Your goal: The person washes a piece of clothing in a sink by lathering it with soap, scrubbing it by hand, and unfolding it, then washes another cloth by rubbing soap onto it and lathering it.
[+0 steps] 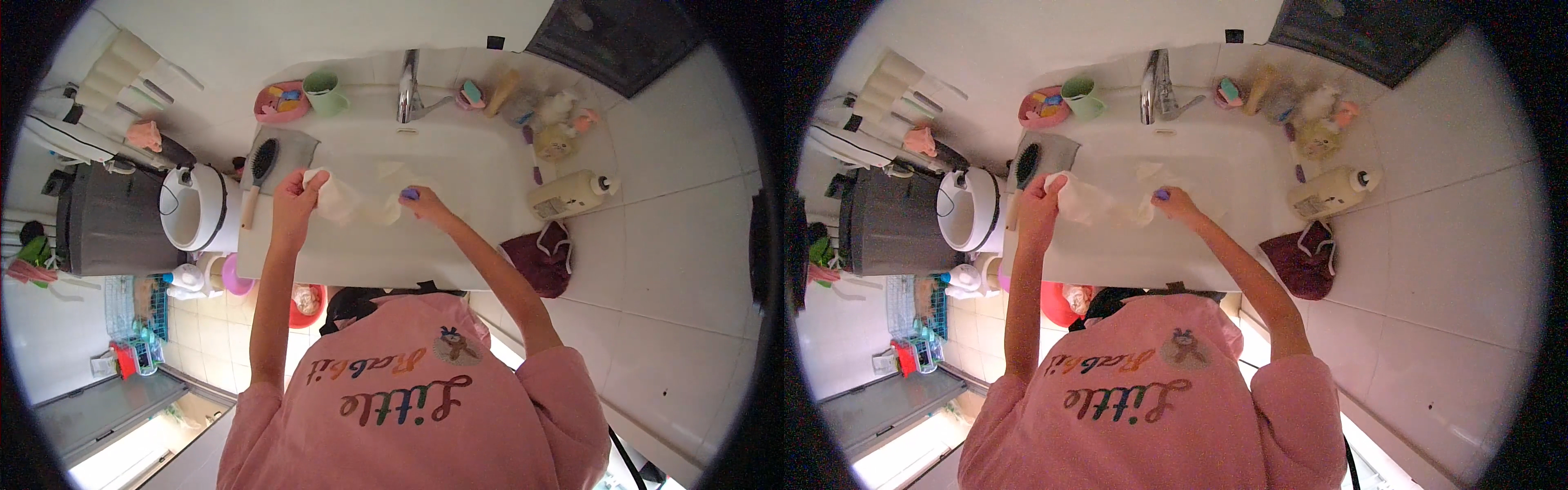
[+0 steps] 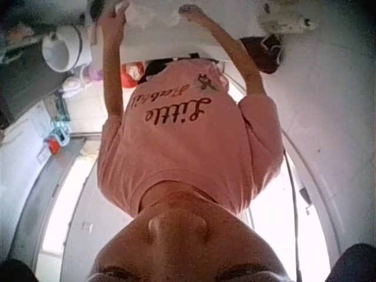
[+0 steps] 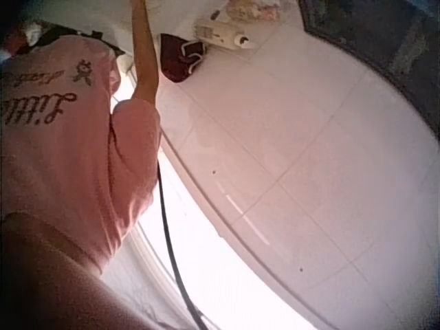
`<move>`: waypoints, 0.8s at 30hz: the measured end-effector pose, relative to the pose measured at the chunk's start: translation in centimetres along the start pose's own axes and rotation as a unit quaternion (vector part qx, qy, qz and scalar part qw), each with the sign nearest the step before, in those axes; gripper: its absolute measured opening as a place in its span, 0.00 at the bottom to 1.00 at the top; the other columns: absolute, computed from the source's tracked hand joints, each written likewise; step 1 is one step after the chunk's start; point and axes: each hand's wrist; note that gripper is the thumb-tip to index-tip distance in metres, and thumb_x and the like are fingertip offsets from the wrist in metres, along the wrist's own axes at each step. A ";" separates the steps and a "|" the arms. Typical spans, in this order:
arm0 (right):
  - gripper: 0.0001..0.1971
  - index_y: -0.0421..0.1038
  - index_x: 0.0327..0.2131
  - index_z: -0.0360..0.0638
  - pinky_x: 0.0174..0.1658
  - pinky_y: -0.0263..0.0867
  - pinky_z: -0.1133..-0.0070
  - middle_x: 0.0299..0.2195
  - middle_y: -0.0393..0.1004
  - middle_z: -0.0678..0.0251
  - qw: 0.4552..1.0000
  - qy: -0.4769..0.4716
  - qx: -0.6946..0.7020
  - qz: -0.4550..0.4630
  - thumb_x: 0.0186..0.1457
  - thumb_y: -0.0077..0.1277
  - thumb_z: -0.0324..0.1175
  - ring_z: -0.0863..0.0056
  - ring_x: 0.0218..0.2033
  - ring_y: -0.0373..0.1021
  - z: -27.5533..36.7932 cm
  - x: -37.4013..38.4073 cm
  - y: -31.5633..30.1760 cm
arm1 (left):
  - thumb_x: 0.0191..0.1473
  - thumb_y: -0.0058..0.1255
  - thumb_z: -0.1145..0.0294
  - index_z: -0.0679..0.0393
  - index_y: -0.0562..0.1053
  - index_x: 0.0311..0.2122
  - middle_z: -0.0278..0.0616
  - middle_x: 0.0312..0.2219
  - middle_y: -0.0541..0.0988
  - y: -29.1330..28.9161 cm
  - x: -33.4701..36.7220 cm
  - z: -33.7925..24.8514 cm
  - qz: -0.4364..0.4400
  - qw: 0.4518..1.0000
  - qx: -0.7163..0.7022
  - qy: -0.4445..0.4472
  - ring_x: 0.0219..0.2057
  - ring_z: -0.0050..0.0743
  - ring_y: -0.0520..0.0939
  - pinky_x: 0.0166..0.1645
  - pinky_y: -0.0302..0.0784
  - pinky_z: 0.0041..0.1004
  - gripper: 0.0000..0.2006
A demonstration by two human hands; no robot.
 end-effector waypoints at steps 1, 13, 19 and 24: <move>0.10 0.67 0.26 0.42 0.15 0.56 0.85 0.16 0.66 0.71 1.000 0.000 0.001 0.000 0.42 0.47 0.38 0.85 0.14 0.59 -1.1 0.7 0.7 | 0.43 0.48 0.70 0.62 0.69 0.31 0.29 0.19 0.70 0.5 -0.2 -0.7 0.013 1.000 -0.024 -0.004 0.19 0.10 0.68 0.23 0.63 0.11 0.09; 0.12 0.64 0.31 0.40 0.15 0.58 0.85 0.15 0.67 0.68 0.969 -0.136 0.186 -0.088 0.46 0.43 0.38 0.82 0.14 0.63 9.2 -3.7 2.5 | 0.49 0.39 0.70 0.65 0.63 0.40 0.41 0.31 0.71 1.1 -1.4 -1.3 0.135 0.977 -0.164 -0.001 0.32 0.25 0.73 0.38 0.72 0.27 0.13; 0.13 0.59 0.38 0.38 0.16 0.57 0.85 0.16 0.63 0.66 0.888 0.062 0.451 -0.062 0.48 0.39 0.34 0.80 0.12 0.56 10.4 -5.2 1.4 | 0.49 0.39 0.70 0.64 0.65 0.35 0.41 0.33 0.69 3.2 -2.2 -2.0 0.127 0.916 -0.378 -0.047 0.38 0.31 0.70 0.46 0.65 0.33 0.09; 0.13 0.62 0.26 0.40 0.21 0.59 0.84 0.22 0.64 0.68 0.843 0.099 0.526 0.056 0.46 0.43 0.41 0.81 0.16 0.60 9.8 -5.8 2.3 | 0.46 0.41 0.74 0.62 0.64 0.33 0.40 0.33 0.69 2.9 -1.5 0.8 0.076 0.888 -0.451 -0.050 0.38 0.30 0.69 0.49 0.62 0.33 0.07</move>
Point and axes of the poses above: each hand's wrist, its own x-axis towards the middle knuckle, its own y-axis out of the palm, z = x × y
